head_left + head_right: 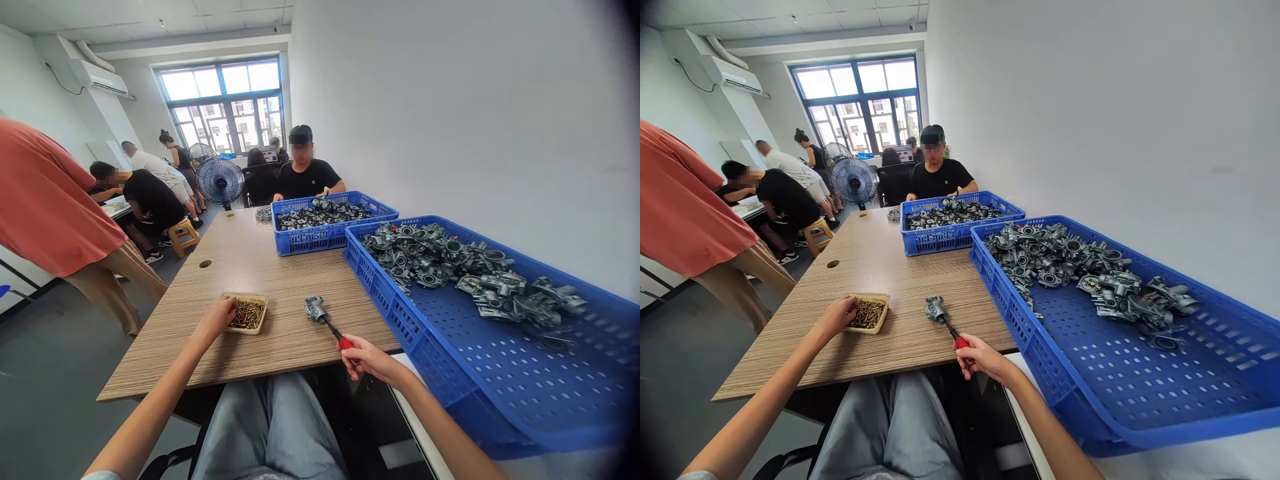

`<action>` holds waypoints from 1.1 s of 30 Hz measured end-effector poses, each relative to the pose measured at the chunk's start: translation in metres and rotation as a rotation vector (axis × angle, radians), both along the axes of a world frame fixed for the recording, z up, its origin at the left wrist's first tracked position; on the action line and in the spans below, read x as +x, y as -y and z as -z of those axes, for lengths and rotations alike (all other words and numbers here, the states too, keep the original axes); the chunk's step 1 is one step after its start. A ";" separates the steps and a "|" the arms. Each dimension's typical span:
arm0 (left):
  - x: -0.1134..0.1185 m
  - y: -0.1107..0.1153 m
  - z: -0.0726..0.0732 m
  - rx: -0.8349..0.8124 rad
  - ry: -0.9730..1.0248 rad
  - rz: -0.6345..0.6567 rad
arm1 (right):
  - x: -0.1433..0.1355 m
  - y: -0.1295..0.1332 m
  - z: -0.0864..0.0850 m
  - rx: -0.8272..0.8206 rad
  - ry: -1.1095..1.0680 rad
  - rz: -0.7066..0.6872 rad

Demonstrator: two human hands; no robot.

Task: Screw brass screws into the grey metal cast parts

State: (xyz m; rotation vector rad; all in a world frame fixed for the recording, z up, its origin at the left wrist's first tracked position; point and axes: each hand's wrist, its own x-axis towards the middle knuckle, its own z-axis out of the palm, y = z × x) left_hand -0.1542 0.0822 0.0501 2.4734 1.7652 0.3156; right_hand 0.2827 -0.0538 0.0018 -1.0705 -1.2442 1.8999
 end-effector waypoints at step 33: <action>0.005 0.001 -0.004 0.041 -0.010 -0.009 | -0.001 0.000 -0.004 0.007 0.011 -0.009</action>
